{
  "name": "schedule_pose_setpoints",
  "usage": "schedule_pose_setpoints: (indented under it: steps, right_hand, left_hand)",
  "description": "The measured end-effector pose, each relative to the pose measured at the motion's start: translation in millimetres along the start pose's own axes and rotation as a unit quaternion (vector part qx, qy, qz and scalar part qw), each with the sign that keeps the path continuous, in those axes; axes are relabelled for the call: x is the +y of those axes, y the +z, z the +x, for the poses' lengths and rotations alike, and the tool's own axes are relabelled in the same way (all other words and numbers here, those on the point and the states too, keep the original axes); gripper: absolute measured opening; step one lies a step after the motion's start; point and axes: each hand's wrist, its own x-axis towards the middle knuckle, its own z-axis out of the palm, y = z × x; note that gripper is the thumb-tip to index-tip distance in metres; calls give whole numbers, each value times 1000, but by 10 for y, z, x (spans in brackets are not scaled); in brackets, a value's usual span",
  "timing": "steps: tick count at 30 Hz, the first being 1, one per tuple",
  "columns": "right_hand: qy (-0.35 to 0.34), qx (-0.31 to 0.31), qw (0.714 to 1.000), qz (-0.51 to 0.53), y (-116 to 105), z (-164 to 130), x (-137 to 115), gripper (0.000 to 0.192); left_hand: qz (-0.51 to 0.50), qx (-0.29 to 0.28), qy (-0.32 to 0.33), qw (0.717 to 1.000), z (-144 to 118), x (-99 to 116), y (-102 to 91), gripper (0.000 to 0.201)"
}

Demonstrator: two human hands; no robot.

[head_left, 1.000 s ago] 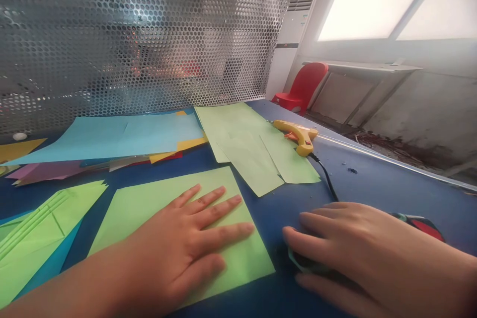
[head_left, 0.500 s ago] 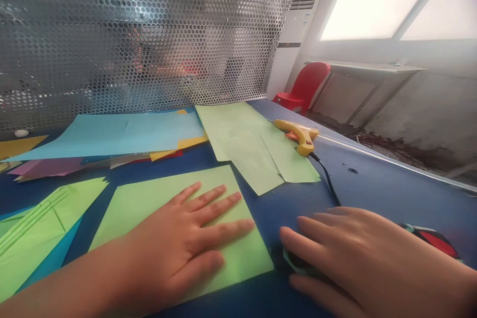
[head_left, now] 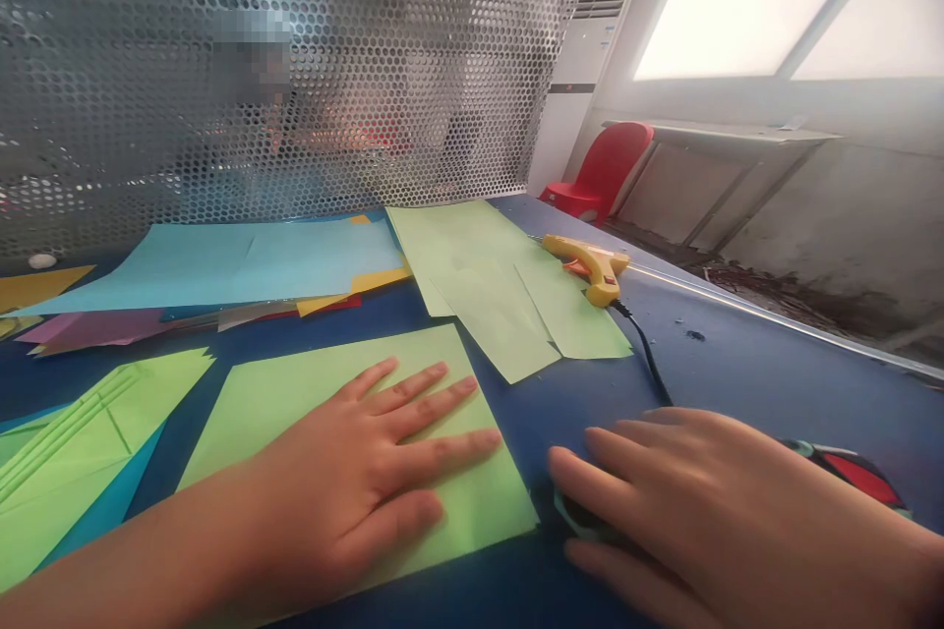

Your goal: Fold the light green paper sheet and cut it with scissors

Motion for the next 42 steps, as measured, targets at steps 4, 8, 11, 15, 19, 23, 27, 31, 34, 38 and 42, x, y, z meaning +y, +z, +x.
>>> schedule_pose_setpoints:
  steps: [4, 8, 11, 15, 19, 23, 27, 31, 34, 38, 42]
  right_hand:
    - [27, 12, 999, -13, 13, 24, -20, 30]
    - [34, 14, 999, -23, 86, 18, -71, 32]
    - [32, 13, 999, -27, 100, -6, -88, 29]
    - [-7, 7, 999, -40, 0, 16, -57, 39]
    - [-35, -17, 998, -55, -93, 79, -35, 42]
    - [-30, 3, 998, -57, -57, 76, -70, 41]
    - [-25, -5, 998, -55, -33, 53, -92, 40]
    - [-32, -16, 998, -59, -70, 61, -72, 38]
    - [-51, -22, 997, -59, -93, 79, -49, 36]
    - [-66, -1, 995, -69, -98, 111, -25, 37]
    - [-71, -1, 994, -83, -83, 109, -17, 37]
  left_hand:
    - [0, 1, -1, 1000, 11, 4, -2, 52]
    - [-4, 11, 7, 1000, 14, 20, -12, 52]
    - [-7, 15, 7, 1000, 21, 21, -17, 52]
    - [-6, 14, 9, 1000, 38, 11, -9, 52]
    - [-2, 13, 10, 1000, 11, 2, 6, 52]
    - [1, 18, 11, 1000, -20, 6, 2, 52]
    - [2, 19, 13, 1000, -17, 14, -11, 52]
    - [5, 23, 16, 1000, -11, 15, -18, 52]
    - [8, 27, 22, 999, -12, 13, -25, 52]
    - [17, 63, 28, 997, -10, 11, -26, 57]
    - [28, 93, 28, 995, -10, 12, -10, 61]
